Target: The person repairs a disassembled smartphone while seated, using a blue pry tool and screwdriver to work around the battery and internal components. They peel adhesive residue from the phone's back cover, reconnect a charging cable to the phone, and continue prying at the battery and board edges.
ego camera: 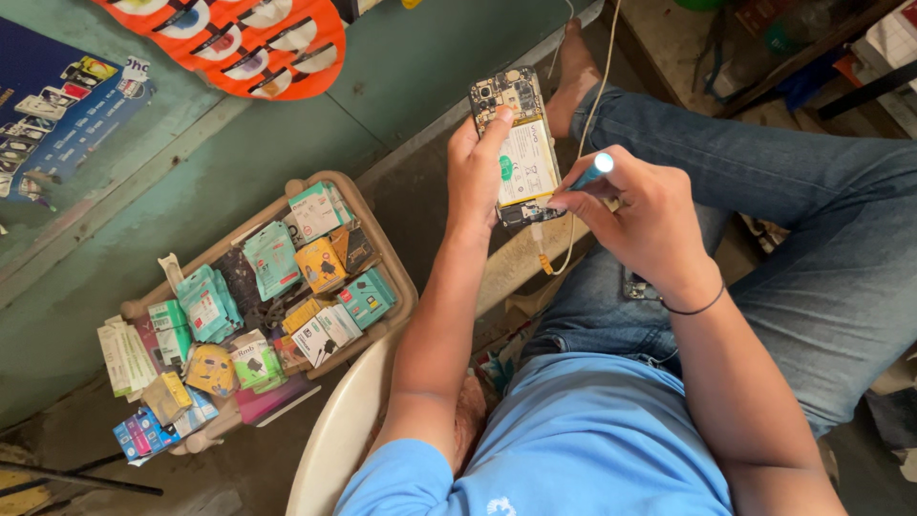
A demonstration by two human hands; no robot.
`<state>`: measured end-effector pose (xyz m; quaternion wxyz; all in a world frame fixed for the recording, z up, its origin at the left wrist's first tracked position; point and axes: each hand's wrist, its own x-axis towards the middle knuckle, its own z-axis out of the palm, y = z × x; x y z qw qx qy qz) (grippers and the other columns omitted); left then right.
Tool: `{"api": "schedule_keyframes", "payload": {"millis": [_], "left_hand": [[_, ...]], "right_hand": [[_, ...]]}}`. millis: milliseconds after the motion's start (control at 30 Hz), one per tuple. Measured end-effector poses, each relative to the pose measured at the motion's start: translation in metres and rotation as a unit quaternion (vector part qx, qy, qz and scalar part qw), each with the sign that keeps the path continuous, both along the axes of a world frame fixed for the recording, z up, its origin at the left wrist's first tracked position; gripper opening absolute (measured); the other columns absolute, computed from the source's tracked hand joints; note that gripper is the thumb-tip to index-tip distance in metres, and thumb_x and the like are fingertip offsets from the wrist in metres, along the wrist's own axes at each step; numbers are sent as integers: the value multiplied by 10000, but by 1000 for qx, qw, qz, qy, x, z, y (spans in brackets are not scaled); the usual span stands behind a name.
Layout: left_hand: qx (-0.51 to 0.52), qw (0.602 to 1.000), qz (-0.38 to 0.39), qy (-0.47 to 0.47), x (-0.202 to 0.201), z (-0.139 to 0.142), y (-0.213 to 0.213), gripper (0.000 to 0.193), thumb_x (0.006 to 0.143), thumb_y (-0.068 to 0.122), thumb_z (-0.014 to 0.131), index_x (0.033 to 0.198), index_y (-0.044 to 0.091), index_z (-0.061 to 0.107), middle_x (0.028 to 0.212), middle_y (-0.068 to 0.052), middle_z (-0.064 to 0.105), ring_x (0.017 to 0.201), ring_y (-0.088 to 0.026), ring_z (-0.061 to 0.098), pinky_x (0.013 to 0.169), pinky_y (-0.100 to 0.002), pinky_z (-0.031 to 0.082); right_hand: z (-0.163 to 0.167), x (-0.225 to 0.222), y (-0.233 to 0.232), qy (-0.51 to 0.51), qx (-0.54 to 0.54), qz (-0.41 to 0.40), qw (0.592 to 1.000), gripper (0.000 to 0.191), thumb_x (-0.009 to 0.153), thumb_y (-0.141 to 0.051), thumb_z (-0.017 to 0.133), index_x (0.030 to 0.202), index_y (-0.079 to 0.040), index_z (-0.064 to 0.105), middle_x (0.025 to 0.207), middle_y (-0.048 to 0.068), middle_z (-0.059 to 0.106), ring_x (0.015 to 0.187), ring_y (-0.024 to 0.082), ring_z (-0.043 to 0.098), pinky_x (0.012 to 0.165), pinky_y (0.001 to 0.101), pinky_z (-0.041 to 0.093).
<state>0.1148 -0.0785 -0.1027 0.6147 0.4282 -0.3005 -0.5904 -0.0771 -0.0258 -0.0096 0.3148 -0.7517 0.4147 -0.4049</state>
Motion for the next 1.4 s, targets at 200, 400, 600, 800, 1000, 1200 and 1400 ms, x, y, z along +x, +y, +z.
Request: {"api": "schedule_keyframes", "payload": {"millis": [200,400,600,800,1000,1200,1400], "left_hand": [[-3,1000,2,-4,-1,1,0,257,1012,192,613,1118,-31,685,928,-123,742,756,-171,722,682,-314,590],[-2,1000,3,-12,-1,5,3,258,1012,195,612,1114,-29,688,926,-120,742,754,-162,721,682,-310,588],[-1,1000,0,-6,-2,5,3,259,1010,198,609,1119,-24,686,929,-111,741,758,-157,720,685,-308,589],[-4,1000,2,-10,-1,5,2,264,1020,200,615,1123,-31,689,931,-109,740,759,-152,713,686,-306,585],[-2,1000,-2,-13,-1,7,3,265,1014,206,611,1119,-26,687,927,-119,743,756,-160,722,687,-308,592],[-8,1000,-6,-5,-4,5,3,266,1018,199,615,1129,-33,682,941,-127,744,769,-166,721,698,-313,593],[-3,1000,-9,3,-3,3,2,257,1009,200,608,1110,-24,682,928,-130,749,756,-176,735,692,-316,601]], "right_hand": [[-2,0,0,29,11,-23,999,260,897,-114,859,909,-15,619,871,81,760,763,164,768,621,262,547],[0,0,0,2,1,-9,1000,186,926,-86,822,998,-23,662,903,71,768,808,165,782,653,251,563],[0,-1,1,14,-1,-14,1000,205,922,-90,829,983,-19,646,916,64,774,818,161,783,639,252,554],[-3,-2,1,32,-19,-27,999,267,898,-115,859,931,-13,615,903,82,766,759,178,761,607,266,534],[-1,-1,3,18,-54,-17,998,222,913,-130,846,990,-40,659,892,70,734,783,186,750,639,278,538],[-2,-1,4,39,-44,-28,998,206,895,-124,853,978,-39,684,843,74,723,662,181,701,580,284,502],[-5,-1,3,29,-39,-30,998,271,886,-153,873,955,-20,648,844,82,734,689,174,715,586,274,510]]}}
